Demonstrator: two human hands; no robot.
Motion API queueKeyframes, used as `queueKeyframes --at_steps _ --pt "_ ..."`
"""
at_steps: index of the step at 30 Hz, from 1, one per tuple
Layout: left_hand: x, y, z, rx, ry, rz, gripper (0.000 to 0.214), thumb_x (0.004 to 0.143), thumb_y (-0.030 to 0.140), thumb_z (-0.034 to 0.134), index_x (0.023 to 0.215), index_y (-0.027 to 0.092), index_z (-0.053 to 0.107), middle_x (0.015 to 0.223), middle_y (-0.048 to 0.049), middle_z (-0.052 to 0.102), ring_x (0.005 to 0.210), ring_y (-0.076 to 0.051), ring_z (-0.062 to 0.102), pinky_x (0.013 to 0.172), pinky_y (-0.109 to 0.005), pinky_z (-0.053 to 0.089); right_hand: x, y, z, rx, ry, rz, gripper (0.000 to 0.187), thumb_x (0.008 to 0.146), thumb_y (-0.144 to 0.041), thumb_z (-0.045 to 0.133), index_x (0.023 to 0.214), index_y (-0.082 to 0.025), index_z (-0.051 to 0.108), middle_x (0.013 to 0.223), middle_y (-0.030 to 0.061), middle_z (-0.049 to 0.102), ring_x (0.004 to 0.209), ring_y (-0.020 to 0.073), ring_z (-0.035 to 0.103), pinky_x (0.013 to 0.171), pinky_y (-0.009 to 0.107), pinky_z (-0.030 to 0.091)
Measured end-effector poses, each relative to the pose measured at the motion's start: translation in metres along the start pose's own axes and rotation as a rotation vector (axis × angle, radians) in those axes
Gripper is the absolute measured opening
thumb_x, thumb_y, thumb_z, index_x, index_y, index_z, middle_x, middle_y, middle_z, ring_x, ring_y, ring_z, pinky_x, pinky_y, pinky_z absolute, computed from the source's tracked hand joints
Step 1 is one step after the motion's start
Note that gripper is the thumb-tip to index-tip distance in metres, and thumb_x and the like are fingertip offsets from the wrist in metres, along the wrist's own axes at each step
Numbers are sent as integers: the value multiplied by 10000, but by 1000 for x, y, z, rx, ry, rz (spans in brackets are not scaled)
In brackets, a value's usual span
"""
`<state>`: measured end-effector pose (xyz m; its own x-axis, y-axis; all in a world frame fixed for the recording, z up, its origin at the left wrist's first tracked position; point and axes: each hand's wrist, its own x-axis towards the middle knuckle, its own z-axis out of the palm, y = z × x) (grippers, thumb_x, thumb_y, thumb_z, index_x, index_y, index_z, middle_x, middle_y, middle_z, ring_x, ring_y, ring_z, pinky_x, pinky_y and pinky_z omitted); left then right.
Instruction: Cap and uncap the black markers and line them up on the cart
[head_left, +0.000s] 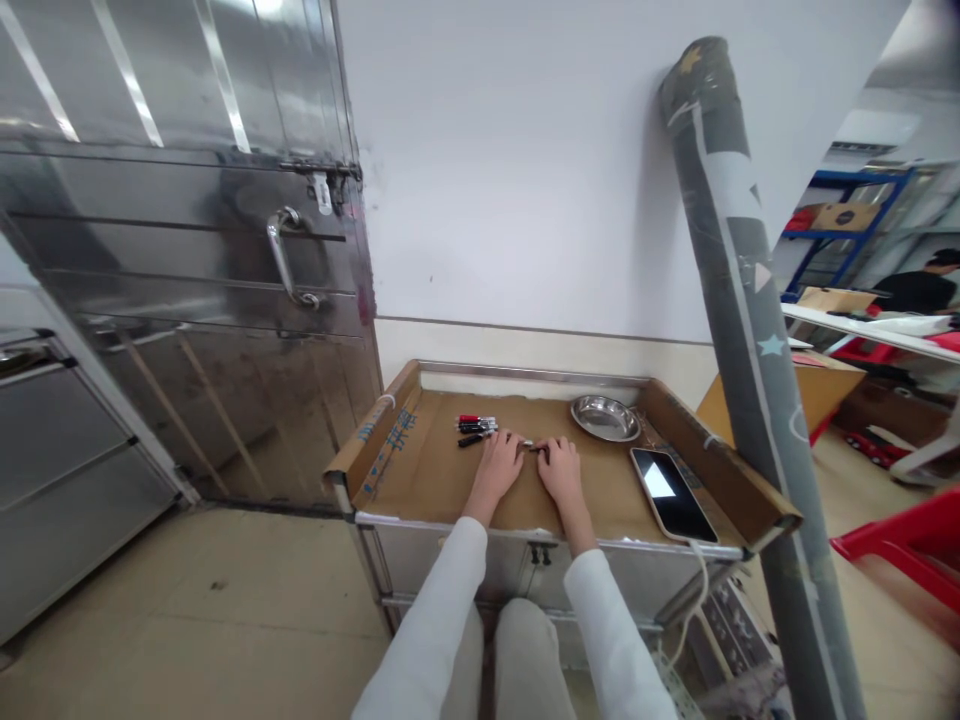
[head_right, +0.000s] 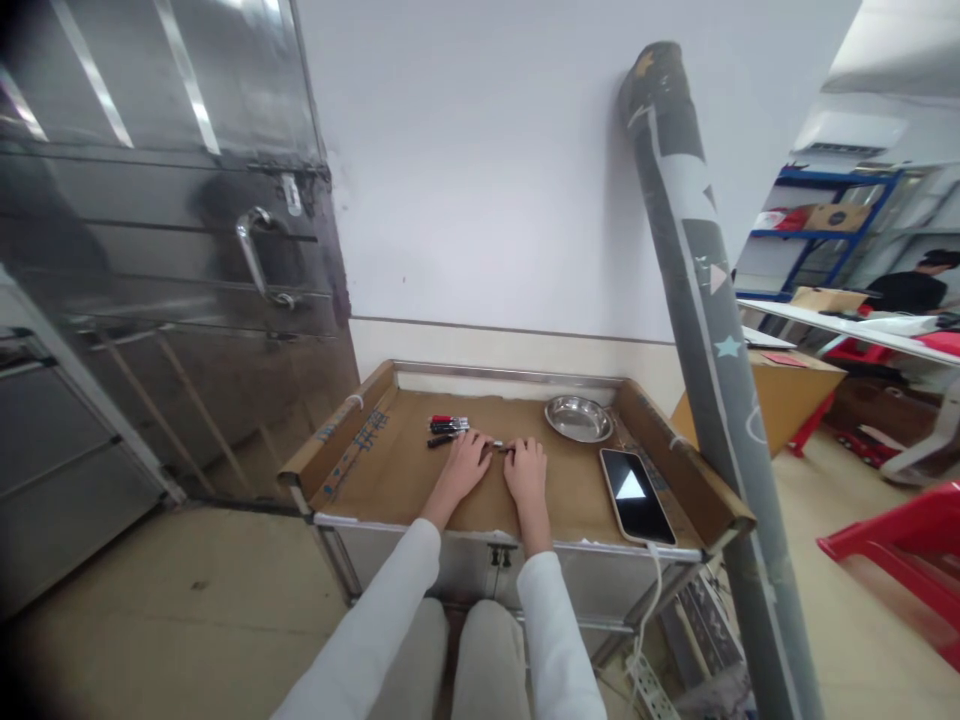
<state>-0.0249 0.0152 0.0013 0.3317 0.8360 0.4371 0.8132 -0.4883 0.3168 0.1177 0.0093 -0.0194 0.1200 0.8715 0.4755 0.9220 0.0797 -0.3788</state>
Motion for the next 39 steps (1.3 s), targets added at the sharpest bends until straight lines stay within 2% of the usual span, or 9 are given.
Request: queueKeyframes --at_steps 10,16,23,39 --pt "0 1 1 54 -11 -47 238 906 197 488 1136 208 545 1167 -86 553 1104 -243 487 959 -395 385 1 4 2 4 3 -13 194 871 -153 484 932 -181 667 994 106 628 921 237 511 798 319 350" --pt "0 3 0 60 -7 -62 211 907 195 475 1104 197 551 1160 -77 561 1096 -249 480 959 -392 384 0 4 1 24 3 -3 204 873 -154 478 928 -189 672 994 97 626 920 234 507 795 316 346" --pt "-1 3 1 58 0 -69 190 910 186 473 1086 194 546 1153 -79 562 1094 -248 486 947 -385 388 1 4 1 69 -26 -56 220 873 -137 472 944 -184 675 1004 91 637 916 222 510 818 307 347" --pt "1 -1 5 -2 1 -76 162 900 160 484 1050 200 528 1123 -69 555 1072 -214 532 960 -362 400 2 4 0 107 -27 -37 212 866 -140 478 916 -199 676 988 76 634 917 213 508 789 295 330"
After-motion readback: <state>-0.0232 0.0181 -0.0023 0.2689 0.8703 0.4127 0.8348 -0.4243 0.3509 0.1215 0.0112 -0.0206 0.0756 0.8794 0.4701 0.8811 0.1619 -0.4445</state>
